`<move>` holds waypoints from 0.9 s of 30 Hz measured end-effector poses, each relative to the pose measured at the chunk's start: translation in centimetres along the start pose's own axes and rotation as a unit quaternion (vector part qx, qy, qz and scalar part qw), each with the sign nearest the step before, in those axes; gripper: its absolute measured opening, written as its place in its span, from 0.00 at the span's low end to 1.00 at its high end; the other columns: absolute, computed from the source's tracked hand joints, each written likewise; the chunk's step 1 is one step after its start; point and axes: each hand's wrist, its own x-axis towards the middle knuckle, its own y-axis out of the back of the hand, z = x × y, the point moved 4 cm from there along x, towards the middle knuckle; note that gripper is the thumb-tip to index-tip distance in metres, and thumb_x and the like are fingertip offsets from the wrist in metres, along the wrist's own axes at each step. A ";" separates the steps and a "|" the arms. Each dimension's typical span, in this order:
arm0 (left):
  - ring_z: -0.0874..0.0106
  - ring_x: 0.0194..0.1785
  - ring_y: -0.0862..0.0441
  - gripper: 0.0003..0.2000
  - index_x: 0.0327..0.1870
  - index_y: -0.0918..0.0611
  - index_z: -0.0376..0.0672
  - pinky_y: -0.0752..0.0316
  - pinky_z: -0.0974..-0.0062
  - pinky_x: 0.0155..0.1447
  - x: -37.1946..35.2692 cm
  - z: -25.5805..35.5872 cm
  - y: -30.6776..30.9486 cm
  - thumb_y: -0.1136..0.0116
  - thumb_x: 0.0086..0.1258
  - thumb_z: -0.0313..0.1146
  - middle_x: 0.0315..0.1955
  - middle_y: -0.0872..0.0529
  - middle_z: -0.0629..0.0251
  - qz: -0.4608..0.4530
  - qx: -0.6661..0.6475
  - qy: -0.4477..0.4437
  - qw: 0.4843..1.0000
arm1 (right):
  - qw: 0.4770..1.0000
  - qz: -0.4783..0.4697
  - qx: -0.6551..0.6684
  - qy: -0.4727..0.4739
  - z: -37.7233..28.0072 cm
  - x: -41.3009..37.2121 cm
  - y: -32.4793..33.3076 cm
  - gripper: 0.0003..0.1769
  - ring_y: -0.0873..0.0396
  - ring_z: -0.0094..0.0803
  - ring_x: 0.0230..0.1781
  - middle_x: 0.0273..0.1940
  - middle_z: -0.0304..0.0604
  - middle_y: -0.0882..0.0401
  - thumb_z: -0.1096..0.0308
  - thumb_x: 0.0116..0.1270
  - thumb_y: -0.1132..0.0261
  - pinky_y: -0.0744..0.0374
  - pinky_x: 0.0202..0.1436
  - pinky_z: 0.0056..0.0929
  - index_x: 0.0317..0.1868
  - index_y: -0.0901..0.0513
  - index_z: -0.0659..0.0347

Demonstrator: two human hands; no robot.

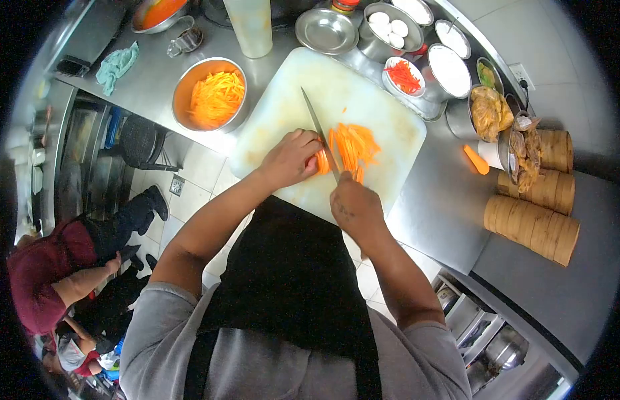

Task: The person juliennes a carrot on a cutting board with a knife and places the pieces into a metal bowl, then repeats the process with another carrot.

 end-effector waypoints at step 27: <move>0.56 0.50 0.23 0.12 0.42 0.20 0.39 0.26 0.62 0.57 -0.1 -0.2 0.3 0.38 0.56 0.26 0.45 0.20 0.57 0.058 -0.042 -0.004 0.997 | 1.000 -0.003 -0.003 -0.023 -1.0 5.2 -0.6 0.13 0.14 0.58 0.40 0.36 0.62 0.14 0.64 0.72 0.44 0.18 0.48 0.53 0.45 0.25 0.67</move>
